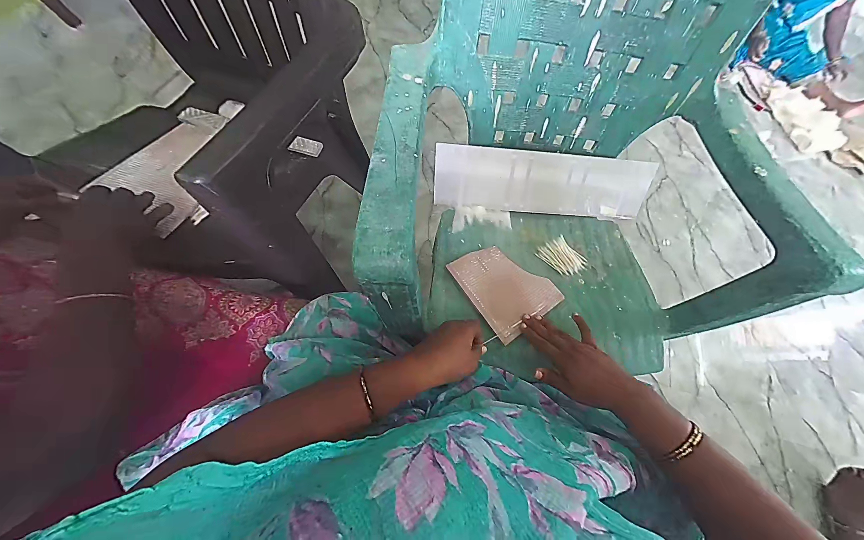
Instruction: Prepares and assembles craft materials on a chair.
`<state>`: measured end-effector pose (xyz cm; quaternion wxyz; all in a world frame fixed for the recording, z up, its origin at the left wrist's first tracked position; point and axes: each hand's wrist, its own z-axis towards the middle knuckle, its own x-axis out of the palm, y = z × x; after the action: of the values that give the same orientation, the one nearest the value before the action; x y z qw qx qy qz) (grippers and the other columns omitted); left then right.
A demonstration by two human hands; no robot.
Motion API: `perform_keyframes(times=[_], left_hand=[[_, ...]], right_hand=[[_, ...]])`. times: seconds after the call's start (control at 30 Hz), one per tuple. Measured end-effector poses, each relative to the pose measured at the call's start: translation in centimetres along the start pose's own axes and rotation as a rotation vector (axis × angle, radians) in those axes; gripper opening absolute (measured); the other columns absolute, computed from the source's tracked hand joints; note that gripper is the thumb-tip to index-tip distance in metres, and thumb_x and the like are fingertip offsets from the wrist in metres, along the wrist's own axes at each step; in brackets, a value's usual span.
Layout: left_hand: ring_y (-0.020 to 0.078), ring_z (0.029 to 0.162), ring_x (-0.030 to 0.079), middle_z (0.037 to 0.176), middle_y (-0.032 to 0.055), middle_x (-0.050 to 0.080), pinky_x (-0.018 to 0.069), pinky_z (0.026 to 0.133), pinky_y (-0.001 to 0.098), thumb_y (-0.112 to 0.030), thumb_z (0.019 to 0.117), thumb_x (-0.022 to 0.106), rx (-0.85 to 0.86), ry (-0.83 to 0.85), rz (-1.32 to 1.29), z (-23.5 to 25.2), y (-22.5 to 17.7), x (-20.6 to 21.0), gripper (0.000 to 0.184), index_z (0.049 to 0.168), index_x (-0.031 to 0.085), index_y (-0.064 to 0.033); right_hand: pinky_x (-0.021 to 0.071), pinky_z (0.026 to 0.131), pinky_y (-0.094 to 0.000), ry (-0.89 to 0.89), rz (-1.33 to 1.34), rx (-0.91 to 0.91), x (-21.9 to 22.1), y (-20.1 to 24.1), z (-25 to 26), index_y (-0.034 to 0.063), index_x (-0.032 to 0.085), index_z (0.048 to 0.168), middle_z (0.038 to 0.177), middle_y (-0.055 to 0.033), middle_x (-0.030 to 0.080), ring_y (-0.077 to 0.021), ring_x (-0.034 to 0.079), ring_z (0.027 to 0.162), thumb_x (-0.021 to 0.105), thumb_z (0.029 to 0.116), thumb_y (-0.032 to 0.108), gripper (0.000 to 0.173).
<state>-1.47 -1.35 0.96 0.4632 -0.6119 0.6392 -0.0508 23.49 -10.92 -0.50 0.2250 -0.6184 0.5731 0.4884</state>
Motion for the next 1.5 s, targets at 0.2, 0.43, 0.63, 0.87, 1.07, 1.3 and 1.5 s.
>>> perform_keyframes(times=[0.2, 0.43, 0.63, 0.87, 1.07, 1.3, 1.5], left_hand=[[0.031, 0.111, 0.063, 0.119, 0.0208, 0.064, 0.0491, 0.1, 0.0474, -0.02, 0.1103, 0.045, -0.052, -0.139, -0.049, 0.2, 0.2, -0.6, 0.032, 0.127, 0.059, 0.0031], [0.0329, 0.12, 0.061, 0.125, 0.0226, 0.061, 0.0478, 0.105, 0.0471, -0.017, 0.1089, 0.047, -0.101, -0.241, -0.053, 1.3, 0.3, -1.2, 0.03, 0.126, 0.06, 0.0047], [0.0326, 0.12, 0.061, 0.126, 0.0224, 0.062, 0.047, 0.106, 0.0478, -0.017, 0.1097, 0.044, -0.082, -0.167, -0.031, 0.7, 0.3, -1.0, 0.033, 0.13, 0.059, 0.0039], [0.0324, 0.115, 0.063, 0.121, 0.022, 0.065, 0.0475, 0.103, 0.0489, -0.019, 0.1099, 0.045, -0.01, -0.053, -0.018, 0.5, -0.3, -0.1, 0.033, 0.127, 0.061, 0.0042], [0.0341, 0.118, 0.062, 0.124, 0.0231, 0.063, 0.0471, 0.104, 0.0499, -0.019, 0.1108, 0.044, -0.082, -0.192, -0.067, 0.3, 0.0, -1.0, 0.034, 0.131, 0.058, 0.0035], [0.0338, 0.118, 0.062, 0.123, 0.0228, 0.063, 0.048, 0.104, 0.0497, -0.018, 0.1105, 0.044, -0.119, -0.228, -0.035, 0.5, 0.0, -1.2, 0.032, 0.13, 0.058, 0.0029], [0.0335, 0.119, 0.062, 0.125, 0.0223, 0.063, 0.0474, 0.105, 0.0496, -0.018, 0.1105, 0.043, -0.117, -0.194, -0.014, 0.7, 0.3, -0.7, 0.033, 0.131, 0.059, 0.0021]], right_hand=[[0.0013, 0.12, -0.0721, -0.212, -0.002, 0.113, -2.2, -1.8, 1.2, 0.0087, 0.032, 0.161, 0.168, -0.0092, 0.029, -0.0276, 0.02, 0.158, 0.039, 0.1073, 0.048, 0.067], [0.0005, 0.121, -0.0705, -0.258, 0.045, 0.01, -2.1, -0.2, 9.4, 0.0068, 0.027, 0.162, 0.171, -0.0102, 0.022, -0.0263, 0.014, 0.159, 0.038, 0.1095, 0.042, 0.065], [-0.004, 0.119, -0.0726, -0.112, 0.043, 0.039, -0.5, 0.8, 6.8, 0.009, 0.016, 0.165, 0.173, -0.0087, 0.012, -0.0246, 0.007, 0.16, 0.03, 0.1068, 0.056, 0.076], [-0.003, 0.12, -0.0703, 0.026, 0.044, 0.019, 0.1, 0.3, 0.0, 0.0112, 0.018, 0.165, 0.173, -0.0071, 0.014, -0.0249, 0.01, 0.16, 0.025, 0.1042, 0.064, 0.081], [0.0025, 0.12, -0.0717, -0.283, 0.103, 0.089, -2.1, -2.0, 2.2, 0.007, 0.029, 0.162, 0.17, -0.01, 0.025, -0.0272, 0.018, 0.158, 0.035, 0.1076, 0.046, 0.067], [0.0002, 0.121, -0.0703, -0.27, 0.1, -0.012, -2.1, -0.8, 9.3, 0.0079, 0.028, 0.162, 0.171, -0.0093, 0.023, -0.0266, 0.015, 0.159, 0.038, 0.1097, 0.04, 0.063], [-0.0056, 0.12, -0.0702, -0.107, 0.053, 0.016, -0.8, 0.3, 7.6, 0.0081, 0.015, 0.165, 0.173, -0.0084, 0.01, -0.0228, 0.005, 0.16, 0.03, 0.1075, 0.055, 0.076]])
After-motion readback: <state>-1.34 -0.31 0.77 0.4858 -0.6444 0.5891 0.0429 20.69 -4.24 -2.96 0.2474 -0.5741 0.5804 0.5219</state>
